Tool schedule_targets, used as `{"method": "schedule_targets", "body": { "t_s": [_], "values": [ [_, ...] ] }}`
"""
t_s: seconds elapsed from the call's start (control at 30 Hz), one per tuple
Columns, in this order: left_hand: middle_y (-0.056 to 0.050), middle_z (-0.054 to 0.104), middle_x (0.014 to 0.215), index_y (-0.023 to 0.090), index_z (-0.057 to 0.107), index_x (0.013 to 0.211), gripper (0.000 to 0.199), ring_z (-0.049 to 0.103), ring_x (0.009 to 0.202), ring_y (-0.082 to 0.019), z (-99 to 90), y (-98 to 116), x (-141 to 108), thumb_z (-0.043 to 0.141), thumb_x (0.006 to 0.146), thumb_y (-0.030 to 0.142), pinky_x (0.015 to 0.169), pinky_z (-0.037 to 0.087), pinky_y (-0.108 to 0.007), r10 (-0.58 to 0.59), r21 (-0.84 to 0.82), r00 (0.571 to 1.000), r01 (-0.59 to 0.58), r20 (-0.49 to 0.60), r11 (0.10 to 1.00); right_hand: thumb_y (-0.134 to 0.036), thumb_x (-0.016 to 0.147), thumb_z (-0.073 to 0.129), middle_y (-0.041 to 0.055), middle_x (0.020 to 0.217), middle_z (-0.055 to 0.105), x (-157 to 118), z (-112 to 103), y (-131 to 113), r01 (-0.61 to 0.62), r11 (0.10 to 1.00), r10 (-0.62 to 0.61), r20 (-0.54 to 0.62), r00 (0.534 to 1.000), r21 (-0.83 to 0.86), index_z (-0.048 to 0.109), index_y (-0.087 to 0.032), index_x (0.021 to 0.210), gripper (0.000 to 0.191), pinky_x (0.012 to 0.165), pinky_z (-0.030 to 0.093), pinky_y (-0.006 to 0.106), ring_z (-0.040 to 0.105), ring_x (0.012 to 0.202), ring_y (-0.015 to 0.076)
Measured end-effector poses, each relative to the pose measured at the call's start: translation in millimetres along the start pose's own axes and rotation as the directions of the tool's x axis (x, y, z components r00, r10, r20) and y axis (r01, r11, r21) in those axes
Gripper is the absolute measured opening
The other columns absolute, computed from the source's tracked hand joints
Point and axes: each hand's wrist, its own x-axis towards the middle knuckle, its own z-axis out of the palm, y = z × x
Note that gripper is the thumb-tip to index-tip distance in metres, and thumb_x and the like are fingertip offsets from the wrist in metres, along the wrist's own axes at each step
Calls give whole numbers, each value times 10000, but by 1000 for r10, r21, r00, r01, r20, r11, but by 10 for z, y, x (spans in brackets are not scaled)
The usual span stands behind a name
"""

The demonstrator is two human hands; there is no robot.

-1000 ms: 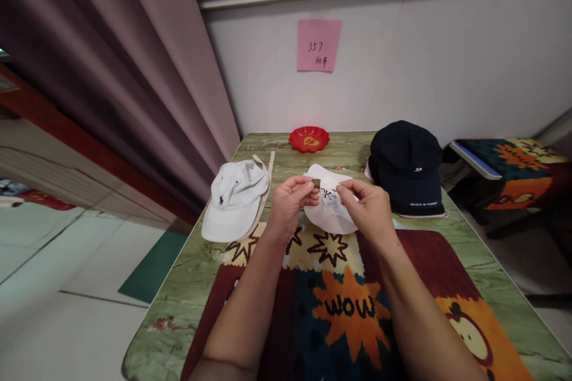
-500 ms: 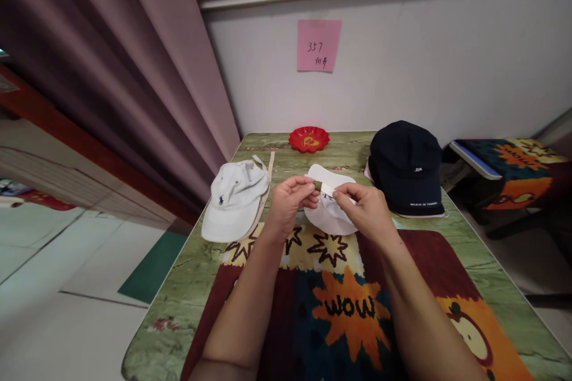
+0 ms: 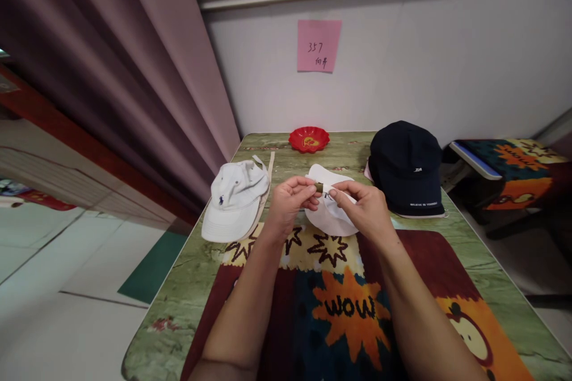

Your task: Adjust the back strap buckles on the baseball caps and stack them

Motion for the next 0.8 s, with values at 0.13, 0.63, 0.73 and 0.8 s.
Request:
{"method": "schedule_targets", "body": {
  "t_s": [0.13, 0.63, 0.73, 0.8],
  "values": [
    [-70, 760, 715, 135, 684, 862, 350, 672, 575, -139, 4, -9, -8, 872, 660, 351, 578, 572, -256, -9, 15, 1000, 9, 11, 1000, -458, 830, 720, 48, 840, 784, 4, 42, 35, -32, 998, 35, -64, 997, 45, 798, -206, 861, 266, 683, 443, 303, 673, 741, 212],
    [-73, 764, 709, 132, 663, 875, 376, 688, 598, -147, 10, -9, 5, 867, 656, 361, 572, 576, -246, -5, 10, 1000, 5, -1, 1000, -430, 840, 660, -5, 641, 638, 10, 143, 61, -68, 995, 72, -45, 996, 77, 696, -196, 734, 259, 584, 375, 273, 503, 574, 140],
    [-69, 761, 703, 131, 663, 875, 369, 683, 596, -142, 2, -4, 0, 864, 662, 355, 577, 574, -245, -2, 19, 1000, 2, 13, 1000, -418, 859, 641, 1, 654, 647, 21, 146, 79, -45, 994, 45, 2, 999, 96, 674, -197, 732, 257, 597, 388, 269, 530, 601, 146],
    [-67, 762, 714, 127, 669, 890, 370, 676, 586, -133, -9, -2, -1, 861, 669, 353, 591, 574, -246, -5, 32, 1000, 4, 22, 999, -406, 868, 634, 12, 702, 679, 24, 144, 83, -29, 993, 26, 22, 999, 114, 682, -196, 762, 240, 615, 407, 267, 563, 641, 155]
  ]
}}
